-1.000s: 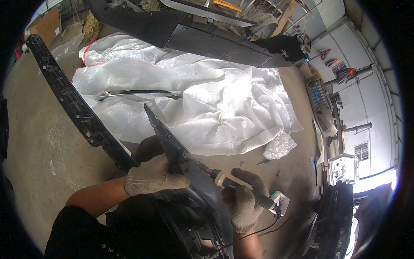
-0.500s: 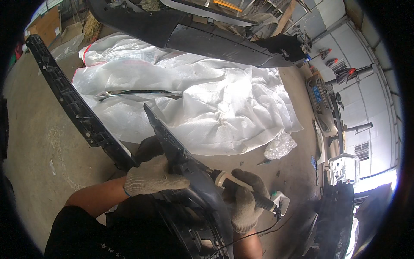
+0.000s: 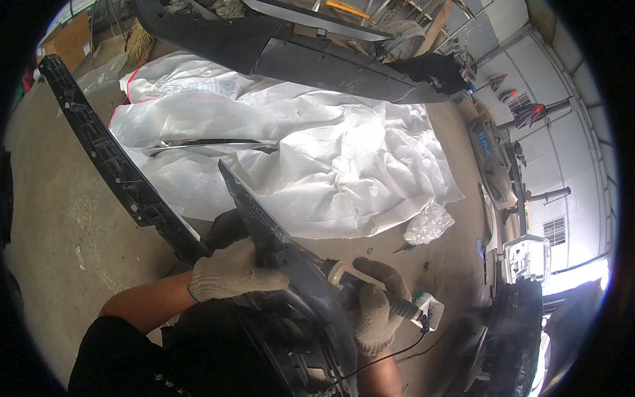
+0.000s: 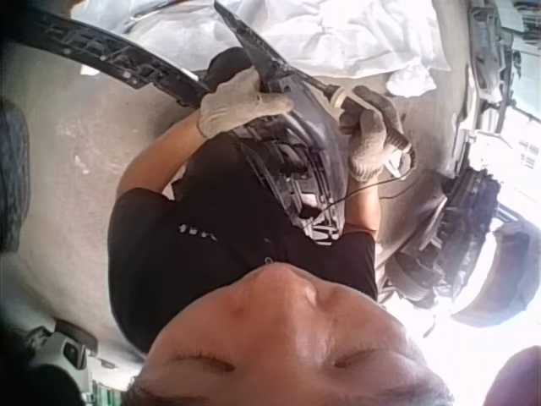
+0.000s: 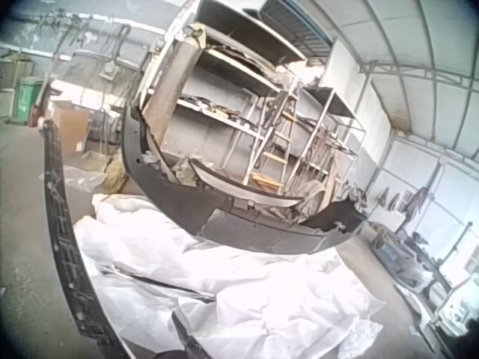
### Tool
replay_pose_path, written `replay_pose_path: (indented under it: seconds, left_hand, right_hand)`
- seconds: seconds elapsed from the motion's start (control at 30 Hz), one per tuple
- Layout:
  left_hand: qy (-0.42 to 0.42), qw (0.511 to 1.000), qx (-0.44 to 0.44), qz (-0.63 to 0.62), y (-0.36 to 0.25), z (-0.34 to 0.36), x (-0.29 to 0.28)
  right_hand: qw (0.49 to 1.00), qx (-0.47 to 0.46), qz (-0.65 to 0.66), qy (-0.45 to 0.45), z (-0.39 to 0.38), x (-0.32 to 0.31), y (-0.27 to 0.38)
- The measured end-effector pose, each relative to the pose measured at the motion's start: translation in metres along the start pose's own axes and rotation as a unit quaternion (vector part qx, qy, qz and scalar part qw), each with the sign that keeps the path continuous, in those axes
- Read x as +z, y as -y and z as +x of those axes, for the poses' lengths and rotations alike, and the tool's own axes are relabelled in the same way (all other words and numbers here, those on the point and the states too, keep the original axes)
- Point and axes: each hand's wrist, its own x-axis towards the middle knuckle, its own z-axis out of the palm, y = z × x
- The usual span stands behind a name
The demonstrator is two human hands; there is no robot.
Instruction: The person holds a black car bumper and uses a heat gun to apply heat to a specific section of the bumper's edge. The person rotates the bumper to access different areas while maintaining the heat application.
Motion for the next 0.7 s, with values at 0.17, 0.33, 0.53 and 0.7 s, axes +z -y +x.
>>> replay_pose_path:
  seconds: [0.17, 0.33, 0.53, 0.7]
  left_hand:
    - [-0.012, 1.0, -0.001, -0.002, -0.004, -0.003, 0.0]
    - [-0.014, 1.0, 0.007, -0.002, -0.004, -0.003, -0.001]
    - [-0.013, 1.0, 0.024, -0.004, -0.004, -0.003, -0.001]
    - [-0.026, 0.999, 0.041, -0.003, 0.008, 0.0, 0.002]
  right_hand:
    - [1.0, -0.011, 0.025, -0.004, 0.0, 0.003, -0.002]
    - [0.999, -0.012, 0.036, 0.015, 0.001, -0.001, -0.005]
    - [0.995, -0.003, 0.098, 0.006, 0.003, -0.004, -0.022]
    - [0.995, 0.003, 0.1, 0.028, 0.002, -0.006, -0.023]
